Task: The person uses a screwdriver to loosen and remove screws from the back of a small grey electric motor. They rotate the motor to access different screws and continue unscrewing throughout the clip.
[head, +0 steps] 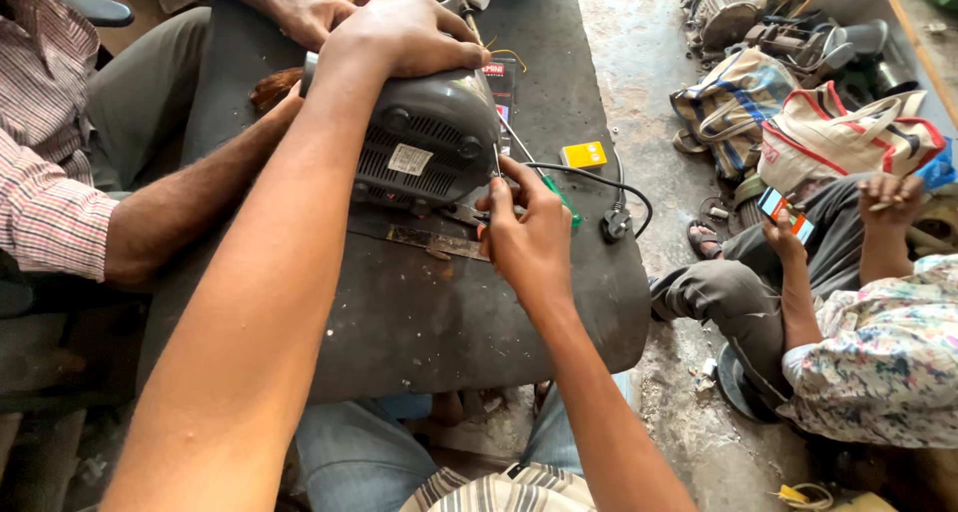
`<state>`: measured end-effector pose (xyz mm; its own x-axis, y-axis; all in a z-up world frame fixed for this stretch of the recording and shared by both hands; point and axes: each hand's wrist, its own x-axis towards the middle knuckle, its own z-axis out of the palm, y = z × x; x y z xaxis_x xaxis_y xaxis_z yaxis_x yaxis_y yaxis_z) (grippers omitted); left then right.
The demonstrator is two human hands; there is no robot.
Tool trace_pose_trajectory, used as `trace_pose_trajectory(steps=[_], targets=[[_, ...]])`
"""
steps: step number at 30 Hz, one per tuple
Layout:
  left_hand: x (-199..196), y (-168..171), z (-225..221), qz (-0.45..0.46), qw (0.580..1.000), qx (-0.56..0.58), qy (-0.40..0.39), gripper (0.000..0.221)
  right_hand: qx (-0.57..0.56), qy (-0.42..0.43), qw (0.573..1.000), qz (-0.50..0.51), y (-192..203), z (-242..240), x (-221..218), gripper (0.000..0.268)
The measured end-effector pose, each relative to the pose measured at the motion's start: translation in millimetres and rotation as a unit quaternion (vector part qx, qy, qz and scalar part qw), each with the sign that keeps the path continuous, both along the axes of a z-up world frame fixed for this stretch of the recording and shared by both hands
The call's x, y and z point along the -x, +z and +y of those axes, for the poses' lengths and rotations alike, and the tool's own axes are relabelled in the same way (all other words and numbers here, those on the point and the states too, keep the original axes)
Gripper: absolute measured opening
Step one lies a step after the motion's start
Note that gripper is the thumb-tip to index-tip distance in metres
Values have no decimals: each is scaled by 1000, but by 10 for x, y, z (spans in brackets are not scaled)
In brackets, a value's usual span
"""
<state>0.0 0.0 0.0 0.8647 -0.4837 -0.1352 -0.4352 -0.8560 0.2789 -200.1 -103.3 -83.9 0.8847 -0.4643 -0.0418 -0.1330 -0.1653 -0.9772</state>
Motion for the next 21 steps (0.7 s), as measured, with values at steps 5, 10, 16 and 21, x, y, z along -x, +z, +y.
trace_pose_trajectory(steps=[5,10,16,21], targets=[[1,-32,12,-11,1000,4,9,52,239,-37,956,-164,-40,-27,51,34],[17,-30,-109,-7,998,-13,60,49,312,-69,931,-177,-182,-34,-57,29],[99,27,-145,-1,992,-7,129,49,300,-27,945,-129,-198,-154,-67,19],[44,-40,-106,-15,993,-1,120,47,359,-89,915,-158,-84,-168,-23,21]])
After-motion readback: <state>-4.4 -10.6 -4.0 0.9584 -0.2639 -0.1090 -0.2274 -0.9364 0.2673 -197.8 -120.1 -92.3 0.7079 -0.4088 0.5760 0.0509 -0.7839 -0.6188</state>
